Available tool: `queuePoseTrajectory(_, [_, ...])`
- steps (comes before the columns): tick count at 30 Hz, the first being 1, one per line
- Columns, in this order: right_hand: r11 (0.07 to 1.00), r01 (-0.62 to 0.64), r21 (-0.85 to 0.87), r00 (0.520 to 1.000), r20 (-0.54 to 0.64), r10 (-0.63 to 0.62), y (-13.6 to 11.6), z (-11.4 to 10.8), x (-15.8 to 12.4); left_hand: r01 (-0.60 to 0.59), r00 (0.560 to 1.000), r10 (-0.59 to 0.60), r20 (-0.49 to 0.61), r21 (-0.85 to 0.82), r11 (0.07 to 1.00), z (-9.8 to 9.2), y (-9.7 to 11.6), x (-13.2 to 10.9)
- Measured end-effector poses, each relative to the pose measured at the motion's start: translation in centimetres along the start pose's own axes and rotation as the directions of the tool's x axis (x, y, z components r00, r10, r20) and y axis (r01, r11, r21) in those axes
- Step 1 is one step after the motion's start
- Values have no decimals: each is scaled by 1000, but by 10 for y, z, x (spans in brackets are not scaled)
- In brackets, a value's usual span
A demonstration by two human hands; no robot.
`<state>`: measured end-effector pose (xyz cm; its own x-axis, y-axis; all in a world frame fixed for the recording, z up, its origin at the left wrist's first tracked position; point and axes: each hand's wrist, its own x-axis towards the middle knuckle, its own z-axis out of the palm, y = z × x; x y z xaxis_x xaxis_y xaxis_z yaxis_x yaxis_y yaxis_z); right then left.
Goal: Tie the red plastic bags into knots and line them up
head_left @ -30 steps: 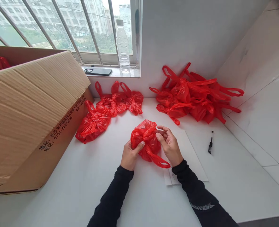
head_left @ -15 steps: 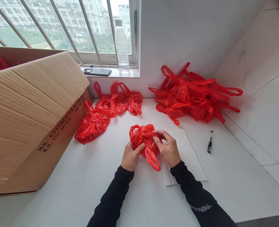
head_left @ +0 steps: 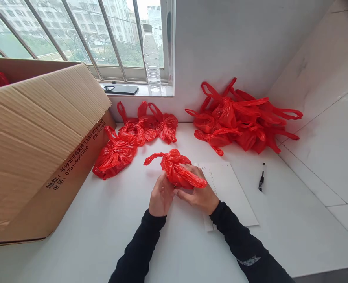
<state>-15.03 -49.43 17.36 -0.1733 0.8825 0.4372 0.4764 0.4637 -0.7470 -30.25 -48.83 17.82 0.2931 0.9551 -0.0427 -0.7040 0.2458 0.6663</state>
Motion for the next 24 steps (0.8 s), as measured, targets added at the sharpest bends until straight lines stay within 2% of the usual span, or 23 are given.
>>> queuePoseTrajectory(3, [968,-176,181,968,-148,203,2,-4,2,-32,999,28,38,111,993,-2,-1,1])
queuePoseTrajectory(6, [841,-232,490,900,-219,376,1,-10,6,-48,995,69,-69,265,963,-8,-4,5])
queuePoseTrajectory(8, [657,-215,723,862,-177,476,1,-13,9,-26,979,87,-182,312,950,-11,-5,8])
queuePoseTrajectory(10, [440,-204,875,830,-85,552,0,-15,10,13,964,60,-257,271,963,-12,-6,8])
queuePoseTrajectory(12, [286,-197,938,817,-4,576,0,-16,9,76,971,-39,-234,151,986,-10,-5,6])
queuePoseTrajectory(14, [206,-200,958,811,44,583,1,-17,7,160,980,-155,-125,36,986,-6,-3,2])
queuePoseTrajectory(16, [167,-231,958,805,91,587,4,-18,6,203,979,-203,-14,0,979,-3,-1,0])
queuePoseTrajectory(18, [162,-264,951,798,121,590,6,-19,7,165,986,-166,9,26,986,-3,1,-1])
queuePoseTrajectory(21, [209,-278,938,791,101,603,5,-21,11,60,995,-53,-89,73,996,-7,3,3])
queuePoseTrajectory(24, [303,-311,901,830,102,548,-1,-23,13,2,983,14,-183,87,996,-10,5,5])
